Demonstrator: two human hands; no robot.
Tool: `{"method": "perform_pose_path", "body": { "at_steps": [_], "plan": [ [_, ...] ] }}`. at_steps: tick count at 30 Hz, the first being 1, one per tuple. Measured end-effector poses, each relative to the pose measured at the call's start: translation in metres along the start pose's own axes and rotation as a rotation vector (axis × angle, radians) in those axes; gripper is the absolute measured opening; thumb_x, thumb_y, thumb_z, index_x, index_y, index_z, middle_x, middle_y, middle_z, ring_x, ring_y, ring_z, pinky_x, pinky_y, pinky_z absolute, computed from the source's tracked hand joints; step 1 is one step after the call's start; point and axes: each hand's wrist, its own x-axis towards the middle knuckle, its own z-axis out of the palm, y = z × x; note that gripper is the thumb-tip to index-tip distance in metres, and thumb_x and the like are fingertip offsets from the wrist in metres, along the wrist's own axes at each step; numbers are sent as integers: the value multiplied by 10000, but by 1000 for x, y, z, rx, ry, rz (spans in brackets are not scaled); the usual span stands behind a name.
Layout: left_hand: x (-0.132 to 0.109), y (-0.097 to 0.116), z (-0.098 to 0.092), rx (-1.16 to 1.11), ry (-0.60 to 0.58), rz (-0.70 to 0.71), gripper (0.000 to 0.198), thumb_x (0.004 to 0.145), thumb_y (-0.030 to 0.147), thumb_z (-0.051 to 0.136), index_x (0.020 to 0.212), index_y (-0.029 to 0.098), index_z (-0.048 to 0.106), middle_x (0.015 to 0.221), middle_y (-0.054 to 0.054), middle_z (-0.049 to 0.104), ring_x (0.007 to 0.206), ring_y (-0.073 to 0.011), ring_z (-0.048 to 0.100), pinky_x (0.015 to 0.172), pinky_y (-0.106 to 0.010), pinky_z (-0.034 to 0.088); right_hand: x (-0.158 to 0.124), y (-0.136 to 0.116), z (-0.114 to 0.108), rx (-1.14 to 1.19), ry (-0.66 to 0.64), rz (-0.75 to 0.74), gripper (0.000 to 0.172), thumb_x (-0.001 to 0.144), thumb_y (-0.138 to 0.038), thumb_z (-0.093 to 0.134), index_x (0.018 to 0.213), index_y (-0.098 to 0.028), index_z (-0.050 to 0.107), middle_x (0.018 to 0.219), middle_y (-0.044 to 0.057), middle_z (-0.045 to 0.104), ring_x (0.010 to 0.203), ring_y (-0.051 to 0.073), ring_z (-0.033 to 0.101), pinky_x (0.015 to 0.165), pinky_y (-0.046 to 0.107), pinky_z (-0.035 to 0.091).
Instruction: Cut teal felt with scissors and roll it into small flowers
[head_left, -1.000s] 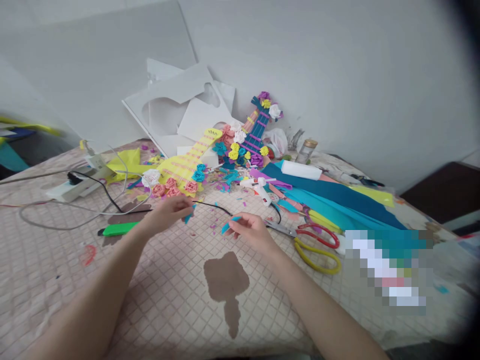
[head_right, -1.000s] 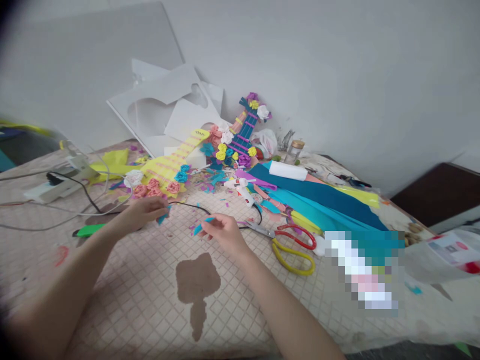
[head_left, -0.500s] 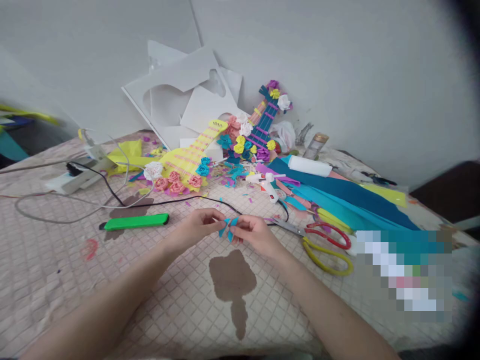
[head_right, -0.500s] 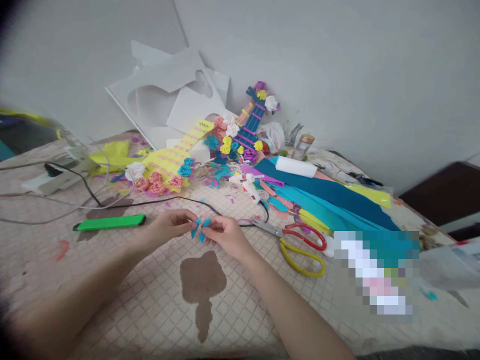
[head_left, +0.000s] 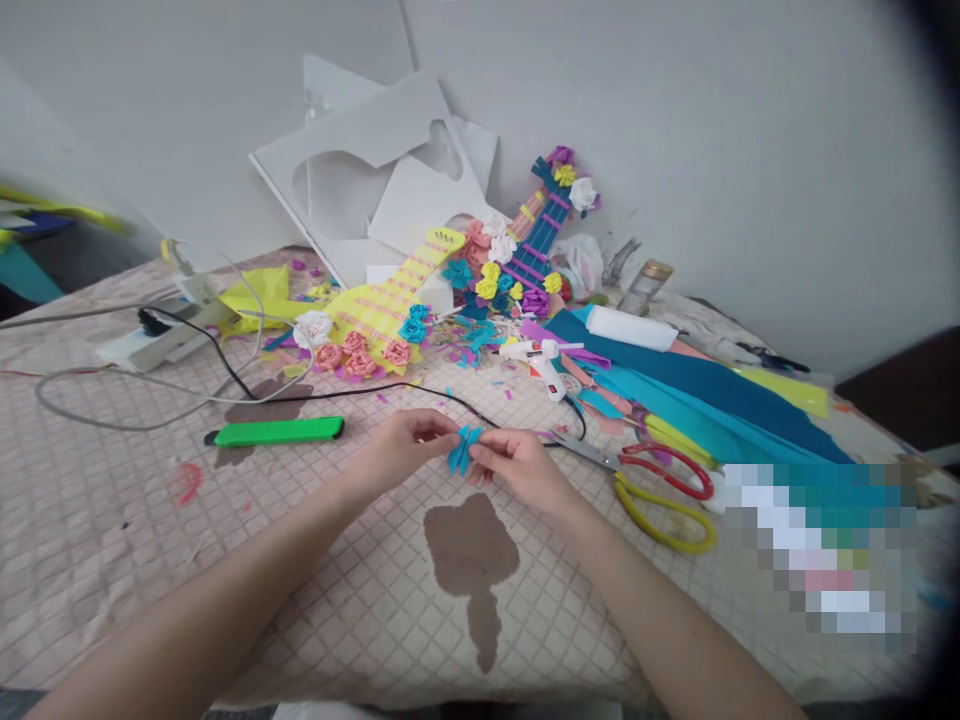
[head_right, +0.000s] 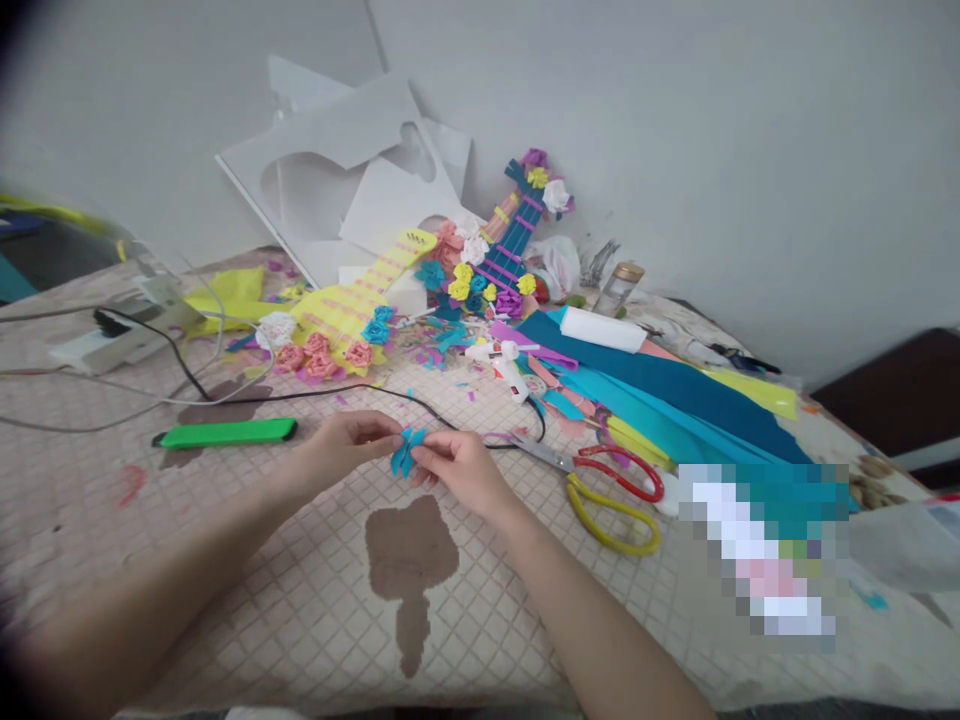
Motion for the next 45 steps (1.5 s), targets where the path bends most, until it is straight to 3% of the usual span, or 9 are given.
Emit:
{"method": "perform_pose_path", "body": {
  "at_steps": [8,17,38,45],
  "plan": [
    [0,5,0,130,14,48,151,732,293,604,746,158,670,685,-5,651,619,-112,550,569,-218,419,-2,-2,1,-43,1,6,281,779,-410,578,743,-149,674,588,6,634,533,108,571,520,229,414],
    [1,0,4,81,27,35,156,719,299,614,700,145,633,633,-3,614,571,-104,530,524,-209,409,-2,0,3,-99,0,43,301,793,-413,555,717,-148,677,577,12,641,526,108,568,514,221,422],
    [-3,5,8,94,25,13,129,729,261,584,722,147,644,686,-19,653,631,-127,584,581,-226,459,-4,0,5,-136,57,53,344,801,-448,532,675,-157,665,553,19,641,511,115,558,503,221,417],
    [-3,3,8,44,-20,-3,123,743,255,581,739,147,640,688,-15,655,633,-120,595,593,-221,468,-3,1,5,-142,78,35,330,806,-422,530,639,-158,636,526,-3,593,498,104,529,502,219,395]
  ]
}}
